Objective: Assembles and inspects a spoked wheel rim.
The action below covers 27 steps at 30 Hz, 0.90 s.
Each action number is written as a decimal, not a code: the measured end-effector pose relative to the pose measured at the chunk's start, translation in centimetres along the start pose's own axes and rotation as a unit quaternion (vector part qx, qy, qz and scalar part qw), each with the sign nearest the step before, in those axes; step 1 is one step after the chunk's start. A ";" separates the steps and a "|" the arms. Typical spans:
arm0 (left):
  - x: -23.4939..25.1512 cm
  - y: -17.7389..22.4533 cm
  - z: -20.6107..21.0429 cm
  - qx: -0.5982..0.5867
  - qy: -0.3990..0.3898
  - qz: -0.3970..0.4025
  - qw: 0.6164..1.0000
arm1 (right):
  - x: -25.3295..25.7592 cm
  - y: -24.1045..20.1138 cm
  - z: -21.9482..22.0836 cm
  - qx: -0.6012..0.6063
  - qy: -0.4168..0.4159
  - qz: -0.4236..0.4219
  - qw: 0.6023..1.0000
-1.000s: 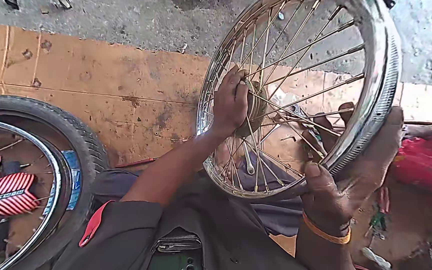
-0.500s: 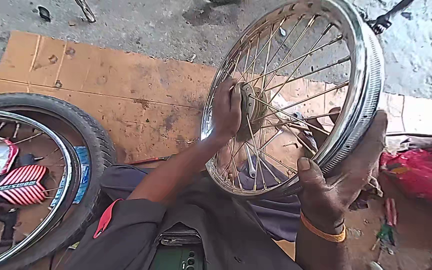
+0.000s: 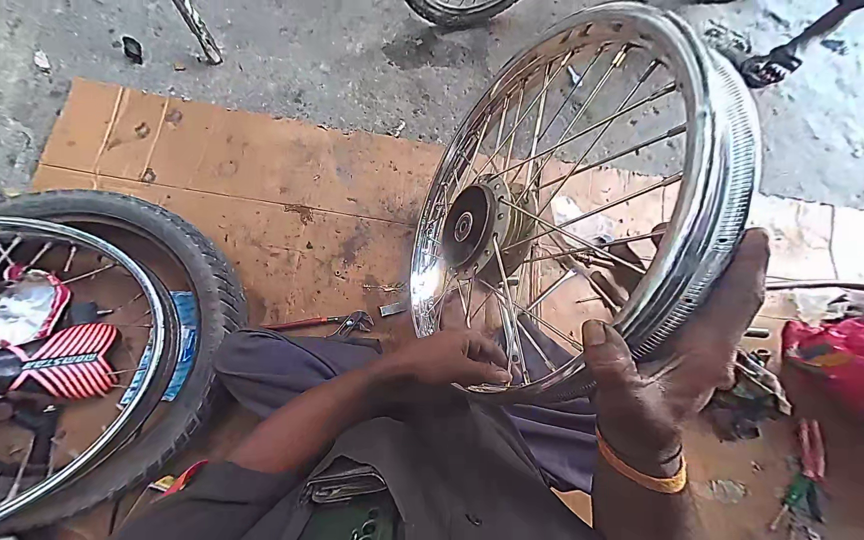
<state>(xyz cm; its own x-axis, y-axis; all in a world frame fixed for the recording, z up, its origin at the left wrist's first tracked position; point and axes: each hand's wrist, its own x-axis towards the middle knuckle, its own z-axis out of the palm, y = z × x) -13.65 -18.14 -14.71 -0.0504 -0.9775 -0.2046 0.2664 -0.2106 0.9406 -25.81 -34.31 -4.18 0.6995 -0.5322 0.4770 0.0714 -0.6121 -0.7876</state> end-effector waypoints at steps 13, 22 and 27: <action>0.3 -0.4 0.7 0.008 0.031 -0.019 0.999 | -1.3 0.0 0.1 -0.026 0.028 0.028 0.999; -1.5 0.9 1.0 -0.013 0.082 -0.039 0.996 | -1.3 -1.0 2.3 -0.003 -0.006 0.019 1.000; -5.6 1.9 1.4 -0.021 0.167 -0.018 0.986 | -1.5 -2.5 5.3 0.055 -0.017 0.006 0.998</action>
<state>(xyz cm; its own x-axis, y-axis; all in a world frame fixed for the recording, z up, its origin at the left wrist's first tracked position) -14.20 -13.04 -11.44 0.2565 -0.9111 -0.3226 0.3105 -0.2384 0.9202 -23.28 -28.83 -5.01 0.7242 -0.5173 0.4560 0.1404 -0.5368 -0.8320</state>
